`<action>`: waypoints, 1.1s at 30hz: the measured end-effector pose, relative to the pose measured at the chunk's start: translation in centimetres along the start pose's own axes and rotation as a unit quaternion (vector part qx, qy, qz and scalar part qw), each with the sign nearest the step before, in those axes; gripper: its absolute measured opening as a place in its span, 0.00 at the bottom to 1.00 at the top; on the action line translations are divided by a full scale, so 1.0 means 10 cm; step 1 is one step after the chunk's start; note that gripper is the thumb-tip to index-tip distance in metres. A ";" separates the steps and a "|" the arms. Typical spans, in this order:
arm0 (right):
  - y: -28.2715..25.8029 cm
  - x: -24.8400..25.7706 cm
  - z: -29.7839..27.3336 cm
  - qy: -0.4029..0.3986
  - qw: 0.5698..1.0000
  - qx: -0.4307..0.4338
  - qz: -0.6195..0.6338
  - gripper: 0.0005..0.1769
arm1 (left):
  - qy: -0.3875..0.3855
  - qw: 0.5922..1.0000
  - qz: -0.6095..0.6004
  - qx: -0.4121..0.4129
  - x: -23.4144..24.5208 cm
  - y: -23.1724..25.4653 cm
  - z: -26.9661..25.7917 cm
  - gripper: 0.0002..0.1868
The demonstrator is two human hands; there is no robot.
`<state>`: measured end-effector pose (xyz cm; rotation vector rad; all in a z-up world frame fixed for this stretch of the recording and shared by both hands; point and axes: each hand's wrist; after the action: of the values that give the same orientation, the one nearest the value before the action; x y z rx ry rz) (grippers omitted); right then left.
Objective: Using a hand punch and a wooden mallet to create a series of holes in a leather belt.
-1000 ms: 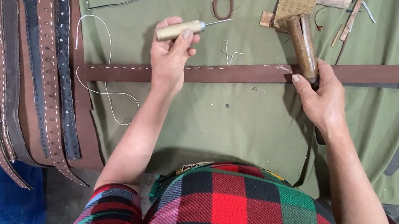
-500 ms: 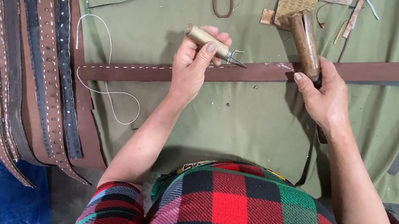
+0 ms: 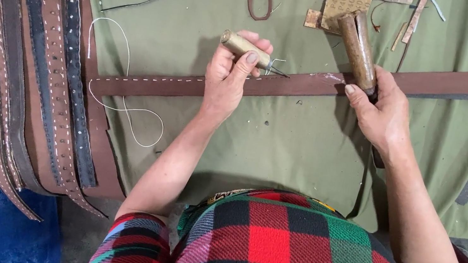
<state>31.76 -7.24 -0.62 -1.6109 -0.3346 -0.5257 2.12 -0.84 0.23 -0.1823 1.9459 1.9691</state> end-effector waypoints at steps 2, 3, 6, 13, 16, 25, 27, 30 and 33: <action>0.02 0.00 0.00 0.003 1.000 0.000 0.005 0.24 | -0.002 1.000 0.006 0.000 0.00 -0.01 0.00 0.13; 0.02 0.00 0.00 0.003 1.000 0.000 0.005 0.24 | -0.002 1.000 0.006 0.001 -0.01 -0.01 -0.01 0.13; 0.00 0.01 0.00 -0.001 1.000 0.004 0.007 0.24 | -0.003 1.000 0.012 -0.005 -0.01 -0.01 -0.01 0.13; 0.01 0.01 0.00 -0.002 1.000 0.003 0.016 0.23 | -0.006 1.000 0.017 -0.016 0.00 0.00 0.00 0.13; 0.00 0.01 0.00 -0.003 1.000 0.005 0.018 0.23 | -0.012 0.999 0.025 -0.024 0.02 -0.04 0.02 0.13; 0.02 0.01 0.00 -0.004 1.000 0.009 0.029 0.23 | -0.040 0.988 0.118 -0.092 -0.12 -0.07 0.04 0.10; -0.01 0.00 -0.01 -0.005 0.999 0.009 0.037 0.23 | -0.046 0.983 0.143 -0.104 -0.18 -0.04 0.02 0.08; -0.07 -0.02 -0.04 0.000 1.000 0.015 0.005 0.22 | -0.040 0.972 0.202 -0.109 -0.27 0.01 0.01 0.18; -0.31 0.01 -0.07 0.009 0.998 0.051 -0.033 0.21 | -0.040 0.967 0.222 -0.120 -0.34 0.07 0.02 0.20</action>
<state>30.20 -7.60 2.09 -1.4992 -0.3970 -0.5638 5.08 -1.18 2.10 0.2947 1.8066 2.4506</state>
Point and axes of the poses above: each hand's wrist, its own z-axis towards the middle knuckle, its own x-axis out of the back of the hand, y = z × x, and after that the axes turned 7 degrees about x, right-handed
